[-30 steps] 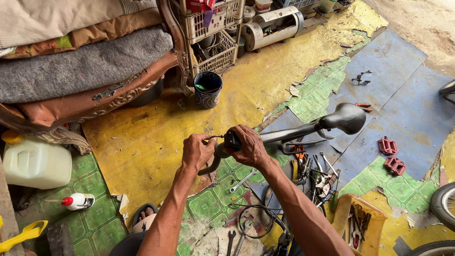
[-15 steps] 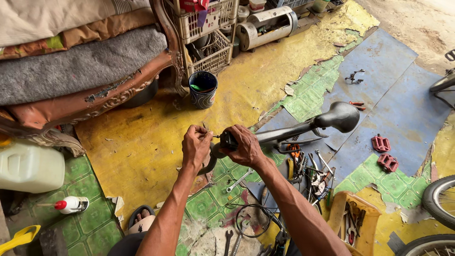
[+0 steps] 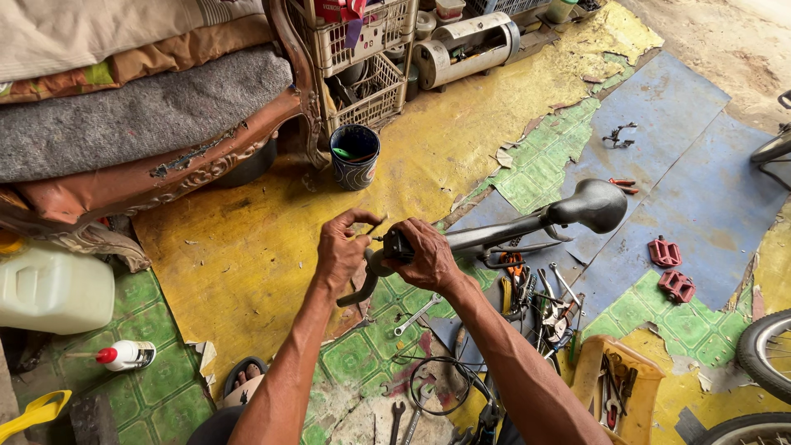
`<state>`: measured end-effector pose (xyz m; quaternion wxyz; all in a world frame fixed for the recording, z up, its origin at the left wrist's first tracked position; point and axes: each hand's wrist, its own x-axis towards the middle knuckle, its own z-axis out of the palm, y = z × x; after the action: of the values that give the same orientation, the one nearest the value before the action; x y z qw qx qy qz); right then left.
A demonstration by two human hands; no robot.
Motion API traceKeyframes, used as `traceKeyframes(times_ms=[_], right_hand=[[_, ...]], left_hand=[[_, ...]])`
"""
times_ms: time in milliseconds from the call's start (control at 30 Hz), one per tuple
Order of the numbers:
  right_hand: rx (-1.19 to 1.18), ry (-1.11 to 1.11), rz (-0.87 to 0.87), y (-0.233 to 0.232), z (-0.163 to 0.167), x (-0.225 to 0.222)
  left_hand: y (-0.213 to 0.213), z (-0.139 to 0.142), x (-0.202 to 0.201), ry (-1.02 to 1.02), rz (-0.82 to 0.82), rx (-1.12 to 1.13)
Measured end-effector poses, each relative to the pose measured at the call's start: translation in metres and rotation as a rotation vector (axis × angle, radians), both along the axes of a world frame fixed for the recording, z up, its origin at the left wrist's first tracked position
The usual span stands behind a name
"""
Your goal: The person uses a screwdriver to adjust a bolt on the bicycle frame near the seat post. They then lift and reposition the frame to inspect the underside and rear triangle.
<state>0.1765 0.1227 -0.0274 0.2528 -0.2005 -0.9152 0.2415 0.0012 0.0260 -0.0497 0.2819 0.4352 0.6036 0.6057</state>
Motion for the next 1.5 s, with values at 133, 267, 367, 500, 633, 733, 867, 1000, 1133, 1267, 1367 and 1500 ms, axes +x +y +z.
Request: traceKeyframes(times_ms=[133,267,367,500,633,733,867,1000,1133,1267,1367,1500], right_hand=[[0.002,-0.011,0.014,0.001,0.001,0.0],[0.013,0.023,0.01,0.0,-0.001,0.001],[-0.004,0.008,0.007,0.0,-0.003,0.0],[0.013,0.006,0.011,0.002,-0.006,0.002],[0.011,0.012,0.003,0.002,-0.006,0.001],[0.011,0.0,0.008,0.003,-0.004,0.0],[-0.002,0.018,0.018,0.004,-0.003,0.0],[0.006,-0.006,0.012,0.002,-0.001,0.0],[-0.005,0.006,0.006,0.001,0.001,0.0],[-0.009,0.013,0.018,0.001,0.0,0.0],[-0.004,0.018,0.017,0.001,-0.002,0.001],[-0.007,-0.009,0.008,0.001,-0.003,0.001]], left_hand=[[-0.003,-0.002,-0.004,0.129,0.02,-0.013],[-0.005,0.014,-0.008,0.06,-0.022,-0.124],[-0.008,0.027,-0.002,-0.271,0.007,-0.442],[-0.012,0.028,-0.006,-0.387,-0.089,-0.584],[-0.002,0.006,-0.003,-0.369,-0.06,-0.511],[-0.005,-0.011,0.005,0.156,-0.002,-0.437],[-0.005,-0.023,0.015,1.032,0.407,0.119],[-0.001,-0.034,0.021,0.253,0.255,-0.258],[0.002,-0.048,-0.004,0.337,0.267,-0.49],[-0.001,-0.049,-0.014,0.172,0.181,-0.694],[-0.004,-0.032,-0.001,-0.404,0.171,-0.639],[-0.001,-0.006,0.011,-0.483,0.178,-0.559]])
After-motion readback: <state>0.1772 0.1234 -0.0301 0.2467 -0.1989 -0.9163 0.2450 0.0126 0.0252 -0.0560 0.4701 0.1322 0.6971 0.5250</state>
